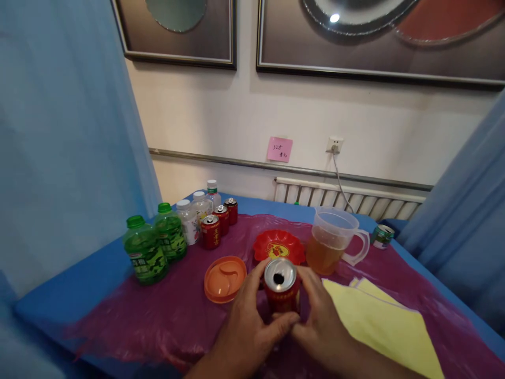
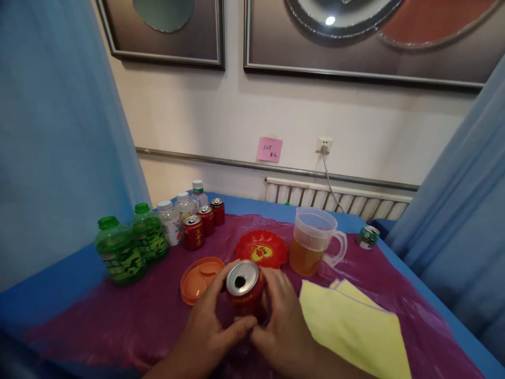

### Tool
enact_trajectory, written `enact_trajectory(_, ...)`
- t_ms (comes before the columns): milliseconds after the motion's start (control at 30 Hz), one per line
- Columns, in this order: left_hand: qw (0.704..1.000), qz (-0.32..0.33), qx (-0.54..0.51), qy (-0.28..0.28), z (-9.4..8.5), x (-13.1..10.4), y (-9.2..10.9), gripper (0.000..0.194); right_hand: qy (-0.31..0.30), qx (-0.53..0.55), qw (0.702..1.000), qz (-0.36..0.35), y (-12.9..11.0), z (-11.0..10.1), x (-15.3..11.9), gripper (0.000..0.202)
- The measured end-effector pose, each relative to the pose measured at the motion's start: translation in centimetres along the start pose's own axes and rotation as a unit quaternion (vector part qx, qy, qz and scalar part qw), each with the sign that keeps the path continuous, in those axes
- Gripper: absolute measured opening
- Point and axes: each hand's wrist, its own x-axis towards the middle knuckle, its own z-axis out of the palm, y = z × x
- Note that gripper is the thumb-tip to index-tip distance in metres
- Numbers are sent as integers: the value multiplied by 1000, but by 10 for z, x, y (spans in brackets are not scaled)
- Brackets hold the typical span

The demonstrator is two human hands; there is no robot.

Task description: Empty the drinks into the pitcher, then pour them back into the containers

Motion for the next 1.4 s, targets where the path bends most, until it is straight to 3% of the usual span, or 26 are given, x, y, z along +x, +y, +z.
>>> enact_trajectory(100, 999, -31, 12, -10, -8, -1, -5, 69, -30, 21, 999, 14, 8, 26, -21, 70)
enact_trajectory(200, 995, -67, 67, 25, -34, 10, -26, 58, -68, 38, 994, 71, 18, 46, -47, 81)
enact_trajectory(333, 964, -110, 189, 149, -87, 45, -74, 63, -112, 105, 983, 98, 26, 60, -72, 53)
enact_trajectory(433, 950, -129, 228, 173, -113, 68, -106, 61, -123, 116, 982, 78, 28, 64, -77, 49)
enact_trajectory(600, 936, -150, 258, 184, -115, 76, -143, 70, -129, 116, 983, 62, 27, 63, -74, 43)
enact_trajectory(733, 926, -141, 282, 206, -112, 75, -159, 77, -124, 110, 985, 44, 24, 60, -72, 43)
enact_trajectory(867, 918, -95, 327, 205, -114, 75, -158, 76, -108, 98, 989, 14, 22, 61, -72, 45)
enact_trajectory(967, 902, -43, 378, 204, -114, 74, -144, 71, -55, 73, 996, -20, 21, 58, -74, 45)
enact_trajectory(1033, 891, -4, 402, 211, -109, 72, -129, 65, 3, 58, 998, -39, 21, 46, -74, 41)
enact_trajectory(1133, 891, 66, 389, 224, -87, 62, -102, 60, 74, 44, 995, -47, 28, 9, -69, 36)
enact_trajectory(1200, 913, 116, 353, 171, -61, 50, -84, 50, 121, 27, 992, -24, 46, -25, -63, 32)
enact_trajectory(1300, 935, 193, 287, 83, -11, 24, -69, 37, 235, -19, 968, 92, 102, -78, -50, 22)
enact_trajectory(1400, 934, 241, 263, 12, 32, 2, -74, 33, 318, -40, 920, 225, 183, -129, -36, 43)
